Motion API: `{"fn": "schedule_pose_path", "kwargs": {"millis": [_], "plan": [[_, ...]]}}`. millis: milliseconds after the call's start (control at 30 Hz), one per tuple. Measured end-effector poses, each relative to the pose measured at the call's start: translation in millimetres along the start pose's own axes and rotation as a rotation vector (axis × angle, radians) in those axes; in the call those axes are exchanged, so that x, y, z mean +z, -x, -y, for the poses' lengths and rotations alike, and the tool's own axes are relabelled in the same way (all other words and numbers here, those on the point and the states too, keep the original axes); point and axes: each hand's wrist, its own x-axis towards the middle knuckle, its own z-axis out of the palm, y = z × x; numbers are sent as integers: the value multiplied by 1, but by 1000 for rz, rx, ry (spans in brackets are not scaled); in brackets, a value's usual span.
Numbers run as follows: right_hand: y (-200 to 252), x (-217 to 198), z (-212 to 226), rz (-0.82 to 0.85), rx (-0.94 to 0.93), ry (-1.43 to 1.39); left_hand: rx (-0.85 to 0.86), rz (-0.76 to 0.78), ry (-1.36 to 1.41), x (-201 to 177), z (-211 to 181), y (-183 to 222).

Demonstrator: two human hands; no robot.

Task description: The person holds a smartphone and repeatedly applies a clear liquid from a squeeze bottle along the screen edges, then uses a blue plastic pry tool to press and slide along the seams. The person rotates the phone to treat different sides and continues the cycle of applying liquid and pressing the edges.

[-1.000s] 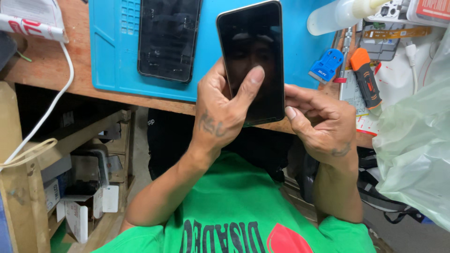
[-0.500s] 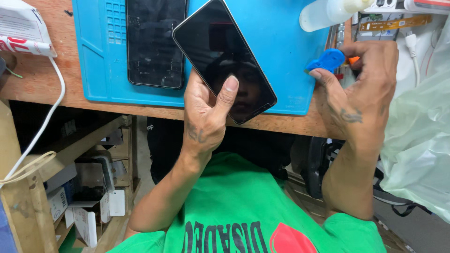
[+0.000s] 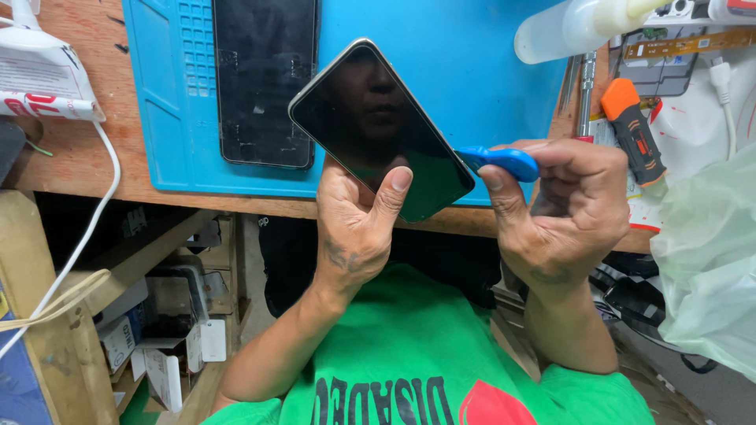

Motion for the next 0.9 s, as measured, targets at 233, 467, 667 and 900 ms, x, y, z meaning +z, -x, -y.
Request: {"fn": "schedule_pose_path", "kwargs": {"millis": [233,467,667,900], "plan": [[-2,7,-2,3,12,60,-15,-6,-20,0,-1,-1],[0,10,-7,-27,37,47,-28,-15,-49,-1,-1,-1],[5,9,-11,-26,39,31,-6,-4,-8,-1,0,0],[7,9,-13,-45,50,52,1,1,-7,-1,-1,0]]}}
